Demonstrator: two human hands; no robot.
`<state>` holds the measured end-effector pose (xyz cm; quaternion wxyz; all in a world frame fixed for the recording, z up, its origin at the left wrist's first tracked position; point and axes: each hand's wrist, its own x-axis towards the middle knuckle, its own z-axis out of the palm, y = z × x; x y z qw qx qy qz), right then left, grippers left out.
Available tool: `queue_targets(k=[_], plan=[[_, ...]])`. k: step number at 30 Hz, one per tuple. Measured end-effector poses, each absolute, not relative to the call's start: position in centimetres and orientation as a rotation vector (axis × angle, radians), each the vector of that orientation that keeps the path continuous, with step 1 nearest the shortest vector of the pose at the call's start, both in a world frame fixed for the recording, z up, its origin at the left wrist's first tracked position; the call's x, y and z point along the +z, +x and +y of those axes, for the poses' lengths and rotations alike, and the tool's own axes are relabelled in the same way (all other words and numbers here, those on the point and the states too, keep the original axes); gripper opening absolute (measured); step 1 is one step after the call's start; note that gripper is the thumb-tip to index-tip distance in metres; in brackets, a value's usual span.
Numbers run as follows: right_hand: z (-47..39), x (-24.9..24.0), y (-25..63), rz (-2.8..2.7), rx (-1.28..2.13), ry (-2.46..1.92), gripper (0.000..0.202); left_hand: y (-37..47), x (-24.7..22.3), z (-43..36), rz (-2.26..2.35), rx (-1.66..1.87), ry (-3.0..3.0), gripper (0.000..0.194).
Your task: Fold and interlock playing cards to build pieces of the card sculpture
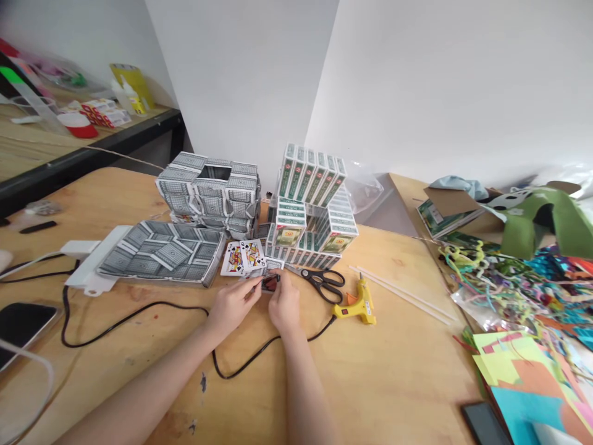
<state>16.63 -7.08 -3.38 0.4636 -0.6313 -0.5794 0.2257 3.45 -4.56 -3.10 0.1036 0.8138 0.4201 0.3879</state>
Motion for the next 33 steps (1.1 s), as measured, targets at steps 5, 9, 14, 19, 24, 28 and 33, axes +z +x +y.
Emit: queue_targets(k=[5,9,14,19,24,28,33], plan=[[-6.93,-3.47,16.55,-1.412,0.528,-1.557,0.026,3.42,-3.18,-4.5,1.268,1.122,2.417,0.025],[-6.81,-3.48,16.47,-1.379,0.543,-1.553,0.025,3.42,-3.29,-4.47,1.283,1.112,2.397,0.026],[-6.78,-3.43,16.42,-1.371,0.555,-1.534,0.028,3.45,-3.15,-4.47,1.285,1.14,2.35,0.027],[-6.76,-3.52,16.4,-1.35,0.608,-1.496,0.03,3.39,-2.92,-4.36,1.245,1.159,2.273,0.023],[-6.89,-3.34,16.11,-1.393,0.542,-1.483,0.031,3.44,-3.03,-4.53,1.267,1.174,2.237,0.025],[-6.81,-3.46,16.02,-1.362,0.471,-1.559,0.037,3.42,-3.1,-4.62,1.333,1.187,2.149,0.028],[-6.41,-3.97,16.42,-1.342,0.373,-1.655,0.028,3.39,-3.07,-4.42,1.374,1.215,2.04,0.029]])
